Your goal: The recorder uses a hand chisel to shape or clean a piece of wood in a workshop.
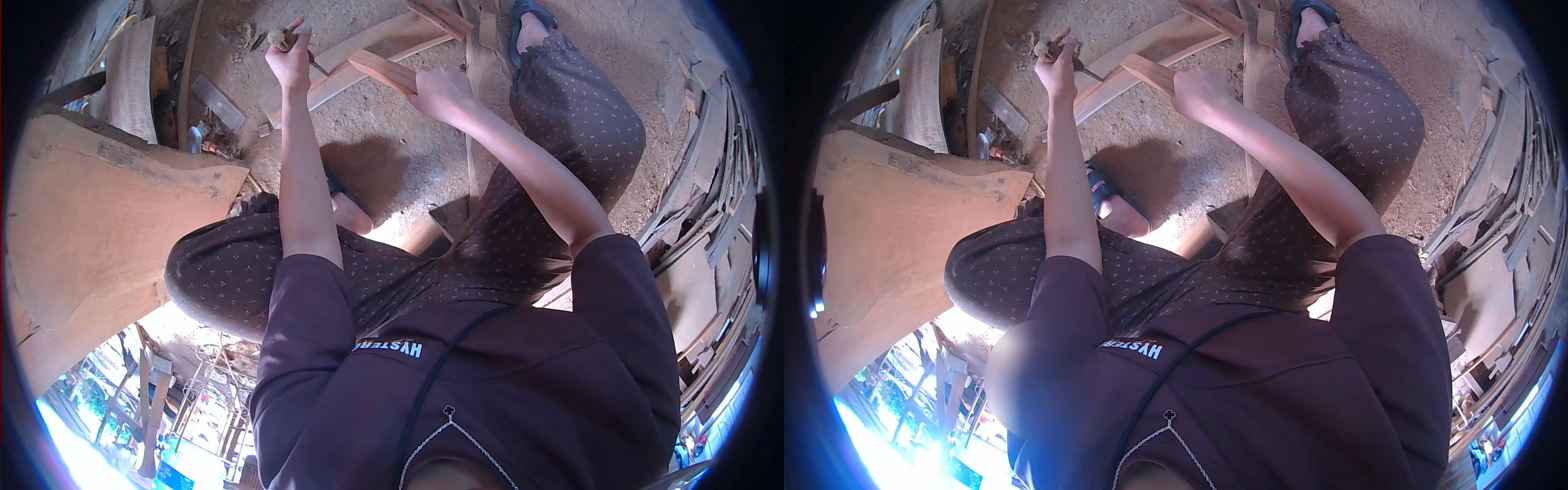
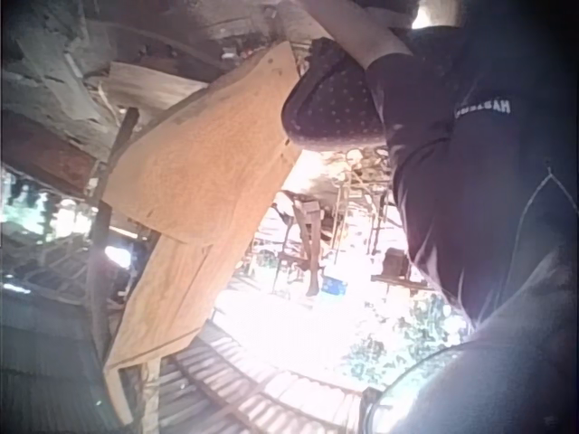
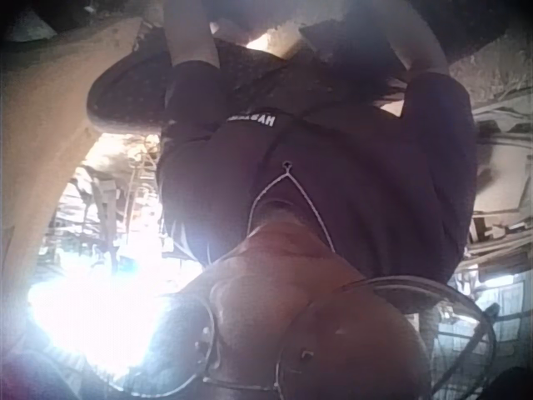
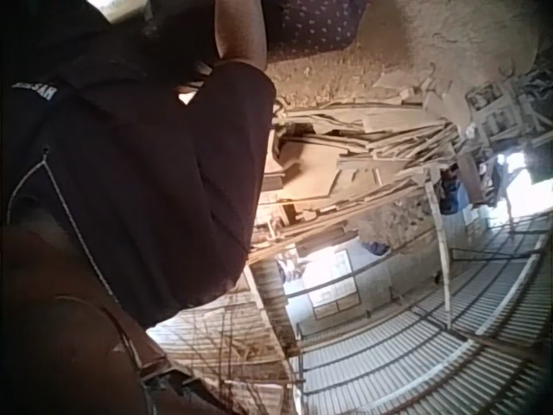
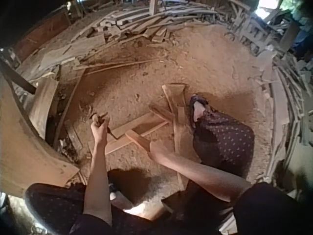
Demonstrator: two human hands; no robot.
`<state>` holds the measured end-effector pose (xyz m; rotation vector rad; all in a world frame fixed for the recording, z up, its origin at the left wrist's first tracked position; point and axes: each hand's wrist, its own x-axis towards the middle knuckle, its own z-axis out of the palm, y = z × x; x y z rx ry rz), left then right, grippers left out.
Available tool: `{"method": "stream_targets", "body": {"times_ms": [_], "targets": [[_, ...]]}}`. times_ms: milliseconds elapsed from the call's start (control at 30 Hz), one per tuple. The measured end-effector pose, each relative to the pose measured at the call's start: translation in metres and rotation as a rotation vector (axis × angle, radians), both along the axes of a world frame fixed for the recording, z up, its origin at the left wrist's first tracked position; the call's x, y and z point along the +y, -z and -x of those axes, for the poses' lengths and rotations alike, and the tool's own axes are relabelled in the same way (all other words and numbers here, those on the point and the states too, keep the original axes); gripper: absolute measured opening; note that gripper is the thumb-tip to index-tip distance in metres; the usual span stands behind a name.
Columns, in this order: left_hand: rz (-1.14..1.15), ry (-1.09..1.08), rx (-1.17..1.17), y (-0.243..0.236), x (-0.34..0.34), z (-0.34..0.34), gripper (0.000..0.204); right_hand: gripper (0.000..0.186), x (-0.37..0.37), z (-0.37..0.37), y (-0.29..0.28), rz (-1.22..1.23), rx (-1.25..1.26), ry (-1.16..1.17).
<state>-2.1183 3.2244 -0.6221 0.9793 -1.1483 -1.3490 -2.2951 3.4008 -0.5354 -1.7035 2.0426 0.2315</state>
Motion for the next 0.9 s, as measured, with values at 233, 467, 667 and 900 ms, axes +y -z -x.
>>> {"method": "stream_targets", "body": {"times_ms": [233,467,667,900], "targets": [[0.041,-0.038,0.013,0.0024,-0.0013,0.0003,0.024,0.034,0.0005,-0.0012,0.0007,-0.009,-0.019,0.013],[-0.007,-0.008,-0.032,0.0015,0.0003,0.0006,0.025,0.033,0.0002,-0.0019,0.0022,-0.036,-0.032,0.038],[0.037,-0.004,-0.025,0.0043,-0.0016,0.0036,0.024,0.034,0.0002,-0.0031,-0.0014,-0.026,-0.03,0.035],[0.035,-0.016,-0.025,0.0015,-0.0003,0.0033,0.023,0.024,0.0003,-0.0041,-0.0021,-0.023,-0.017,0.057]]}}
